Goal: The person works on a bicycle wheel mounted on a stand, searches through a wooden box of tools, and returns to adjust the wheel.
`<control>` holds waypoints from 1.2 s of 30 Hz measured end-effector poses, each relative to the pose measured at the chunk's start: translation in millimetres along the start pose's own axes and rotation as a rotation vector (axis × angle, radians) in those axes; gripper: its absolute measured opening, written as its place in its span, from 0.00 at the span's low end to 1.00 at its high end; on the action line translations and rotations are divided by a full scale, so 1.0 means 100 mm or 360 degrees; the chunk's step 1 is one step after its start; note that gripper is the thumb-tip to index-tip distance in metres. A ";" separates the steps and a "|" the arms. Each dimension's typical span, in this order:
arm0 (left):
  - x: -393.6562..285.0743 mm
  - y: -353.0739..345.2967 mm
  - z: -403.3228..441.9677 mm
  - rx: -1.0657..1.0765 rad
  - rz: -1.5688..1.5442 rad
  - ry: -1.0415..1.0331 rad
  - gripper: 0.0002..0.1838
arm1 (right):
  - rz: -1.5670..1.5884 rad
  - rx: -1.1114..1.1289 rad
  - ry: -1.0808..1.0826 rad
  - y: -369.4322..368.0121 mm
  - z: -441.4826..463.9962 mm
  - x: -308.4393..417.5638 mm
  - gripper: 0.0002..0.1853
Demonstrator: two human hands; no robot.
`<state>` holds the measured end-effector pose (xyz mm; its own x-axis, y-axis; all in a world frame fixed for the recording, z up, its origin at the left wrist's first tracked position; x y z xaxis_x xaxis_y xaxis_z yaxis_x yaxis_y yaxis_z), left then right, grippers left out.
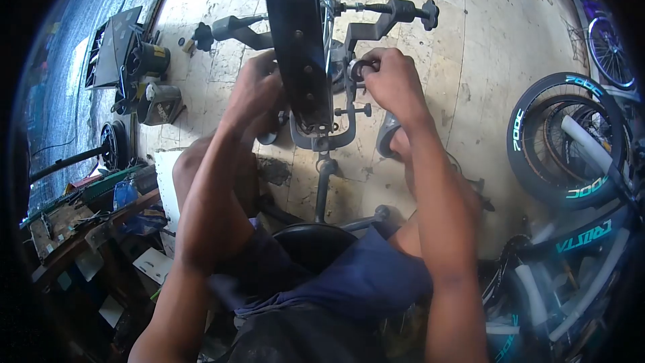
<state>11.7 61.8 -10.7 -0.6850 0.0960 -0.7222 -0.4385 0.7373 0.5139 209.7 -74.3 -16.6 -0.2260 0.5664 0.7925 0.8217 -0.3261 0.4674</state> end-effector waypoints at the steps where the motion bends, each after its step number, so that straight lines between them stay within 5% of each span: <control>1: 0.01 0.02 0.01 -0.0046 -0.0021 -0.0055 0.20 | -0.0041 -0.0046 0.0021 0.02 -0.01 0.01 0.12; 19: -0.11 0.13 0.13 0.0060 -0.0186 -0.0164 0.29 | -0.0082 -0.0007 -0.0060 0.12 -0.04 0.28 0.12; 23: 0.01 -0.01 0.21 0.0099 -0.0326 -0.0401 0.31 | 0.0115 -0.0053 -0.0106 0.09 -0.09 0.34 0.12; 36: -0.04 0.00 0.26 -0.0002 -0.0276 -0.0288 0.27 | 0.0098 -0.0008 -0.0255 0.10 -0.15 0.49 0.12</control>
<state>29.3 79.4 -20.1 -0.4844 0.0864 -0.8706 -0.5410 0.7524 0.3757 198.8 -61.4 32.5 -0.0889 0.6586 0.7472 0.8286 -0.3674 0.4224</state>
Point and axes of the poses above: each hand's wrist, its own z-axis towards the middle knuckle, its own y-axis out of the back of the hand, x = y × z, the point moved 1 cm from there along z, towards the middle knuckle, and after that the axes turned 6 degrees about z, right-handed, at the moved point
